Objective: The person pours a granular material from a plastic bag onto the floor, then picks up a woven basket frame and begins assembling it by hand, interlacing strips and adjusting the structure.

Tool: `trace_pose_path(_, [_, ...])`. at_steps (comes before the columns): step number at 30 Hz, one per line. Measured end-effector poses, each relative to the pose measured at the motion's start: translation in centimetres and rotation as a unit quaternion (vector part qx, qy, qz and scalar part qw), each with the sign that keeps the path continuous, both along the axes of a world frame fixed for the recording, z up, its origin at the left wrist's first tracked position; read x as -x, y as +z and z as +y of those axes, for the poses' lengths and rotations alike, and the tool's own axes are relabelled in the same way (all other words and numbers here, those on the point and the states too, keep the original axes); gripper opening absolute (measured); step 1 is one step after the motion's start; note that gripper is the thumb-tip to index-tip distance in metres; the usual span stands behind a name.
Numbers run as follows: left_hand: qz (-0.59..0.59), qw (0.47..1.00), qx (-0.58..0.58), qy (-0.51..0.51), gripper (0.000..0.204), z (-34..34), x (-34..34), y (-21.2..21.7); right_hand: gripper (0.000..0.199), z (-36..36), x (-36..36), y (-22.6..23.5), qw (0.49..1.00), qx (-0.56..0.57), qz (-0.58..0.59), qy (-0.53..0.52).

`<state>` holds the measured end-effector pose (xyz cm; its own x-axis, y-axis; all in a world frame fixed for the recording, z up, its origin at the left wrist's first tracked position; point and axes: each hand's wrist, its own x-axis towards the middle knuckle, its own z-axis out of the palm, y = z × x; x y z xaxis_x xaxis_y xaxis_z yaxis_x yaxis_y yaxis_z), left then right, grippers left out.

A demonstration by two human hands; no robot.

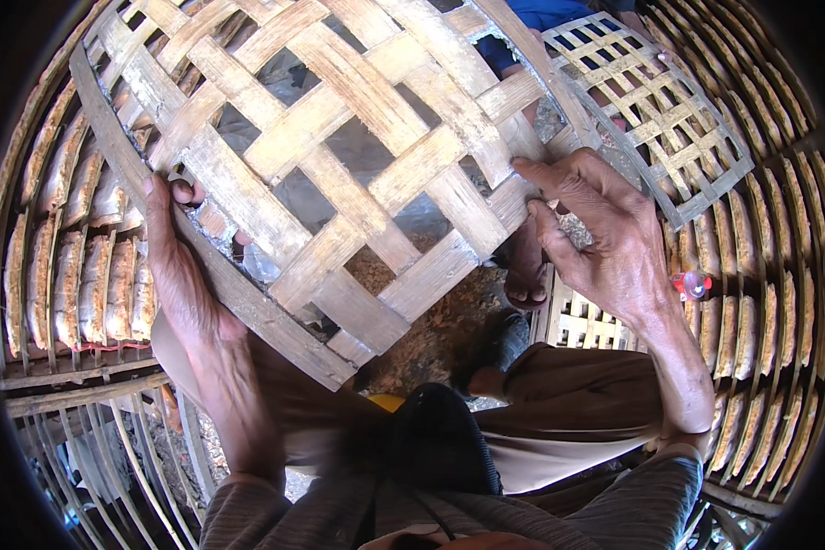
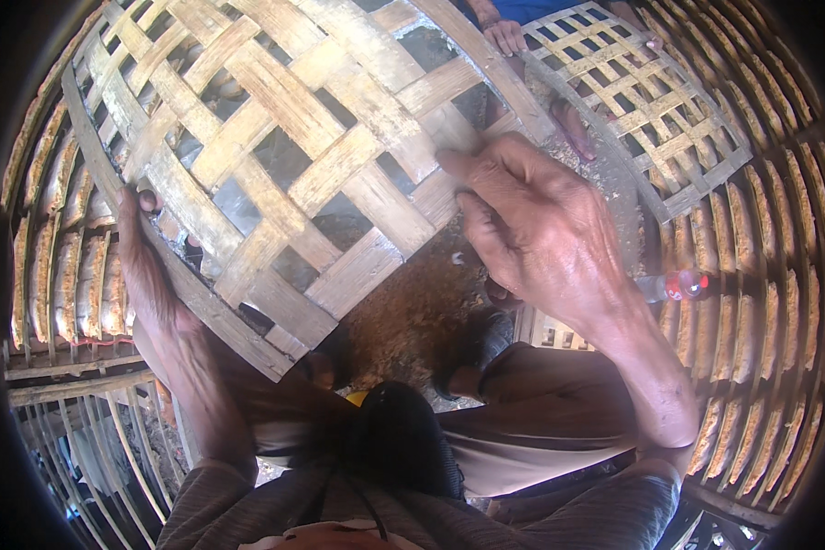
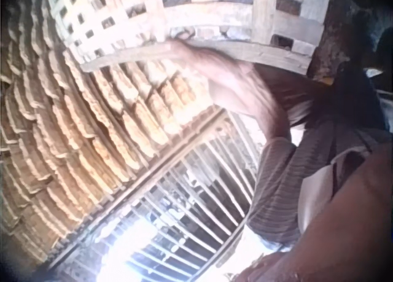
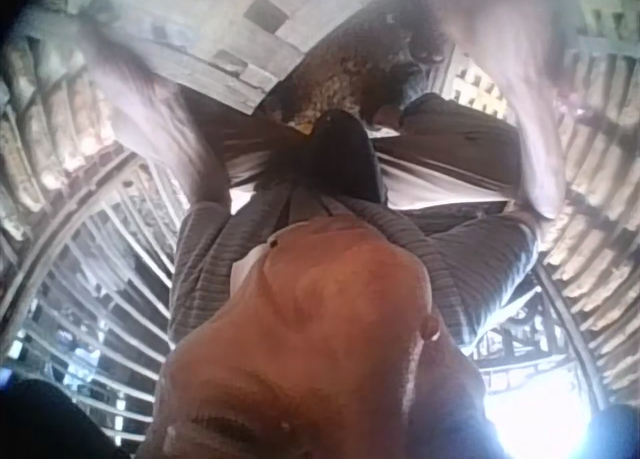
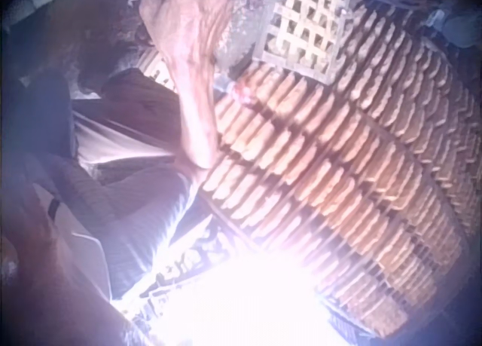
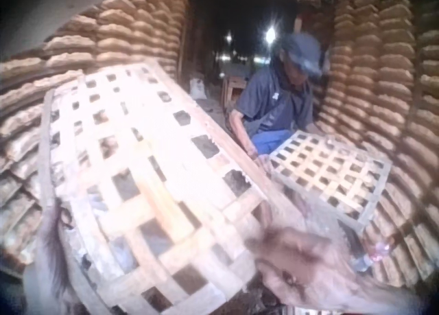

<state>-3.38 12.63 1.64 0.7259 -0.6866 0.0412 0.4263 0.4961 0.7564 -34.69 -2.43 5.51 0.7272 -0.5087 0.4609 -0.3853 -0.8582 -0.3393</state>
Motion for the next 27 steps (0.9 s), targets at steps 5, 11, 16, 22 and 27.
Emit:
trace_pose_path(5, [-0.002,1.0,0.012,-0.014,0.023,0.0,-0.3,-0.2,0.023,0.1,0.2,-0.2,0.999,0.007,0.002,0.046])
trace_pose_path(11, [0.029,0.999,0.014,-0.024,0.025,0.0,-0.5,-0.4,0.009,0.2,0.2,0.1,0.997,0.037,0.008,0.074])
trace_pose_path(16, [0.046,0.999,0.016,-0.018,0.026,-0.2,-0.5,-0.1,0.019,-0.8,0.7,0.8,0.997,0.01,-0.04,-0.061])
trace_pose_path(22, [0.02,1.0,-0.01,0.014,0.028,-0.1,-0.4,0.2,0.033,-3.3,0.3,0.4,0.974,0.071,-0.152,-0.154])
trace_pose_path(27, [0.03,0.999,-0.01,-0.005,0.03,0.3,-0.6,0.2,0.045,-3.6,0.9,-0.9,0.95,-0.239,-0.138,-0.149])
